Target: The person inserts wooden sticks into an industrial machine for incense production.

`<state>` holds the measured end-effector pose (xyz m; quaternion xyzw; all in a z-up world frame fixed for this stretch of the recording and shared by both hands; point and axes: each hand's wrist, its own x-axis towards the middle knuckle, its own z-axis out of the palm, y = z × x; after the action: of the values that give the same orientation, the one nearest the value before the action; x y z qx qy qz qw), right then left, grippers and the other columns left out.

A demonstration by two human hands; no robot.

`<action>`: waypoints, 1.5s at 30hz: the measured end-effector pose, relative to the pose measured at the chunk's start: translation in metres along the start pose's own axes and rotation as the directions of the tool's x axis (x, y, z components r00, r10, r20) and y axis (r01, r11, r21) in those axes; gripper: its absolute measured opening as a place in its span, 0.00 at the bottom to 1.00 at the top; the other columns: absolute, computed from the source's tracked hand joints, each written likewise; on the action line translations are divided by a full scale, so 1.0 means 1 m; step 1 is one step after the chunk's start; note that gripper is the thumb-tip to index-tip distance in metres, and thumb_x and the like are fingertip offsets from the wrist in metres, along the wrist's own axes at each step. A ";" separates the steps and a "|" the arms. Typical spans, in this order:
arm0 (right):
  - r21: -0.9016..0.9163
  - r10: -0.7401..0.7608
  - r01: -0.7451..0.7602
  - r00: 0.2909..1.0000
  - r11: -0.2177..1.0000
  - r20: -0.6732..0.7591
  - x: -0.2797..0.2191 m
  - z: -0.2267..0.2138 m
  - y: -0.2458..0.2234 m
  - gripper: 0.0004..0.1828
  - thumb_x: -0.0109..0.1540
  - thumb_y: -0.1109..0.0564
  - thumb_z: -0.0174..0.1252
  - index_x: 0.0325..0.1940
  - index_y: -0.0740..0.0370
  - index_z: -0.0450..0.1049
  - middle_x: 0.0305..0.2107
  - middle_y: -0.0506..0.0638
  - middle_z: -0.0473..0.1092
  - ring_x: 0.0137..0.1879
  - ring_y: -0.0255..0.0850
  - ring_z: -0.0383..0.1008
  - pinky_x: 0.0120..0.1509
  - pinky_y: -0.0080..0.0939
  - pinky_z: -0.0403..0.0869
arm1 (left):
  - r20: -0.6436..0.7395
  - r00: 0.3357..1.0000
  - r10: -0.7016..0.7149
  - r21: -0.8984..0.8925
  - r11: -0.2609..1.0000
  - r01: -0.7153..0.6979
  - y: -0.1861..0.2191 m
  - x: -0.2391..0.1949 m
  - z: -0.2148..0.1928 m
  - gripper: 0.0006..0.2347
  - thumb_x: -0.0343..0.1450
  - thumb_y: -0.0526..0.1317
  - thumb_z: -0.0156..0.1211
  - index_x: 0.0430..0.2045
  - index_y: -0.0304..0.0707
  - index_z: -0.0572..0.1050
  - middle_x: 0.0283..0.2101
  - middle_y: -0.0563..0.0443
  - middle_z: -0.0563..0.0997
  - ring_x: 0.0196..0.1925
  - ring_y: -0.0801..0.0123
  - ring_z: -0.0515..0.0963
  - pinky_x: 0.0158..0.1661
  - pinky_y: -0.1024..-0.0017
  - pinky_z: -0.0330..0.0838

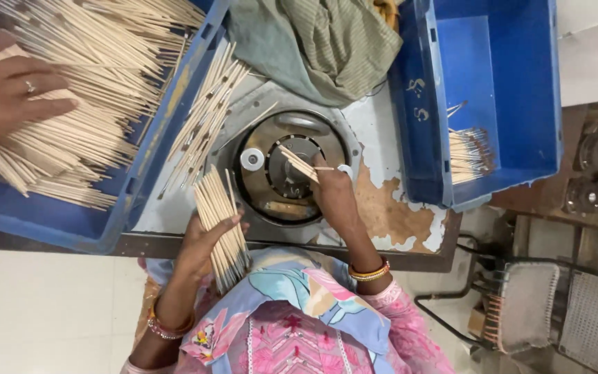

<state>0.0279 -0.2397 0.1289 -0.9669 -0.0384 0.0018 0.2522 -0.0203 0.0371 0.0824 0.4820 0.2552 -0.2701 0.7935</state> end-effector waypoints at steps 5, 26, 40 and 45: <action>-0.004 -0.079 0.079 0.996 0.997 -0.033 -0.010 -0.014 -0.010 0.11 0.62 0.64 0.58 0.48 0.66 0.70 0.31 0.67 0.73 0.40 0.64 0.75 0.40 0.58 0.71 | 0.110 0.994 -0.014 -0.009 1.000 0.015 -0.004 -0.006 -0.005 0.16 0.64 0.31 0.70 0.43 0.25 0.75 0.40 0.41 0.84 0.36 0.59 0.86 0.33 0.65 0.83; 0.803 0.086 -0.281 0.957 0.526 0.278 -0.030 -0.029 -0.017 0.13 0.69 0.49 0.57 0.45 0.62 0.73 0.26 0.42 0.74 0.31 0.26 0.74 0.33 0.29 0.71 | 0.372 0.926 0.058 0.109 0.988 -0.105 0.022 -0.016 0.064 0.19 0.64 0.29 0.70 0.48 0.26 0.72 0.41 0.43 0.83 0.37 0.64 0.86 0.40 0.67 0.84; 0.933 0.275 -0.348 0.909 0.093 0.312 -0.040 -0.041 0.012 0.15 0.66 0.46 0.52 0.46 0.60 0.67 0.33 0.46 0.78 0.38 0.35 0.82 0.38 0.37 0.79 | 0.250 0.968 -0.009 0.110 0.994 -0.020 0.016 -0.020 0.058 0.14 0.63 0.29 0.69 0.40 0.29 0.74 0.34 0.47 0.81 0.28 0.68 0.82 0.27 0.69 0.78; 0.674 0.524 -0.342 0.848 0.654 -0.078 -0.065 -0.035 0.100 0.15 0.71 0.46 0.53 0.52 0.61 0.72 0.27 0.51 0.70 0.31 0.43 0.69 0.32 0.41 0.65 | 0.222 0.971 0.093 0.113 0.986 -0.121 0.016 -0.001 0.036 0.11 0.65 0.30 0.69 0.38 0.28 0.76 0.31 0.46 0.80 0.29 0.68 0.81 0.29 0.71 0.77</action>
<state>-0.0291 -0.3482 0.1094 -0.7939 0.2327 -0.0544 0.5592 -0.0054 0.0106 0.1079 0.5120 0.1237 -0.2931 0.7979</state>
